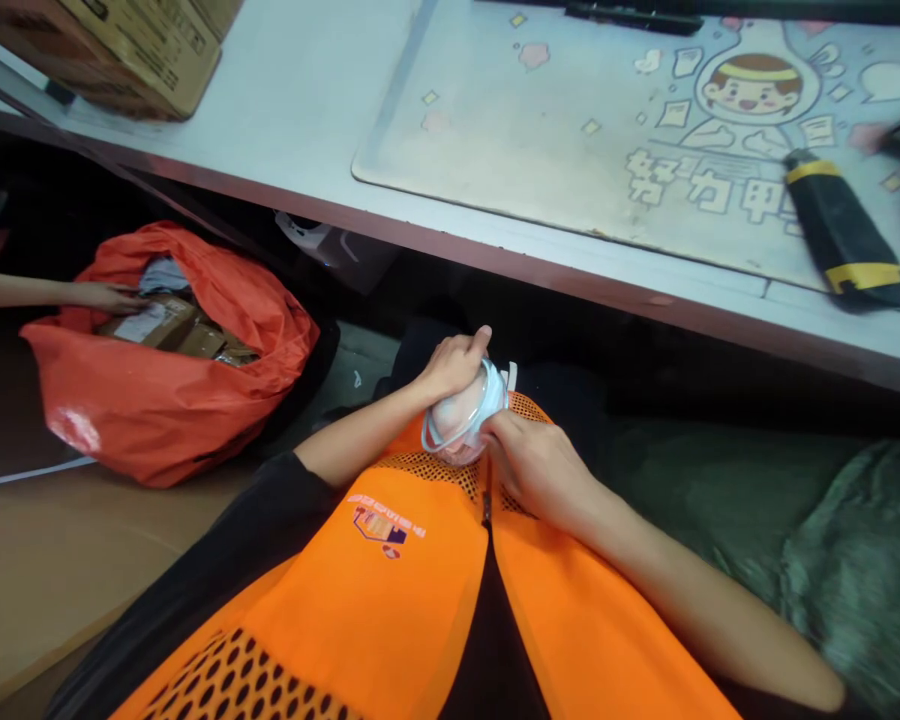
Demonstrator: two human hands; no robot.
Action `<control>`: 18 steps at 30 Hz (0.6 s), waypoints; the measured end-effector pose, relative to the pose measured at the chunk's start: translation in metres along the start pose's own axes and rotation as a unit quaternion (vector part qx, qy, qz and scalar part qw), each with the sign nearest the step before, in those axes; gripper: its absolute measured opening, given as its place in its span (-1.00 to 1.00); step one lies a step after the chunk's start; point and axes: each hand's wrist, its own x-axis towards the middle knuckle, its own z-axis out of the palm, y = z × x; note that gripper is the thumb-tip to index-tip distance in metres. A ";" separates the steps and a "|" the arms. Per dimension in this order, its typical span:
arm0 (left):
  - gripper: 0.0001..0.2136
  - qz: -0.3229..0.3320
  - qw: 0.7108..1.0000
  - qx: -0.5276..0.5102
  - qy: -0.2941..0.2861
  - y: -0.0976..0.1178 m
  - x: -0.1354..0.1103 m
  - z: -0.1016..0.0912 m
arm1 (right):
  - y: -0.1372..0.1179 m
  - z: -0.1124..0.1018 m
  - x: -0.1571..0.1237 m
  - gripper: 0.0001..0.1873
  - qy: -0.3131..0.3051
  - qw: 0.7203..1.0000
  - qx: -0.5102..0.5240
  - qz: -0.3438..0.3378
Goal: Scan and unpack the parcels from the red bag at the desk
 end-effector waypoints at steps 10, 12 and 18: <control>-0.31 0.081 0.913 -0.302 -0.264 -0.011 -0.051 -0.054 | 0.035 -0.066 -0.023 -0.80 0.203 0.967 0.154 0.011; -0.34 0.088 0.921 -0.297 -0.237 -0.002 -0.054 -0.062 | 0.045 -0.094 -0.030 -0.80 0.233 0.965 0.114 0.033; -0.45 0.180 0.927 -0.329 0.009 0.056 -0.014 -0.098 | 0.011 -0.199 -0.057 -0.73 0.493 0.870 0.010 0.010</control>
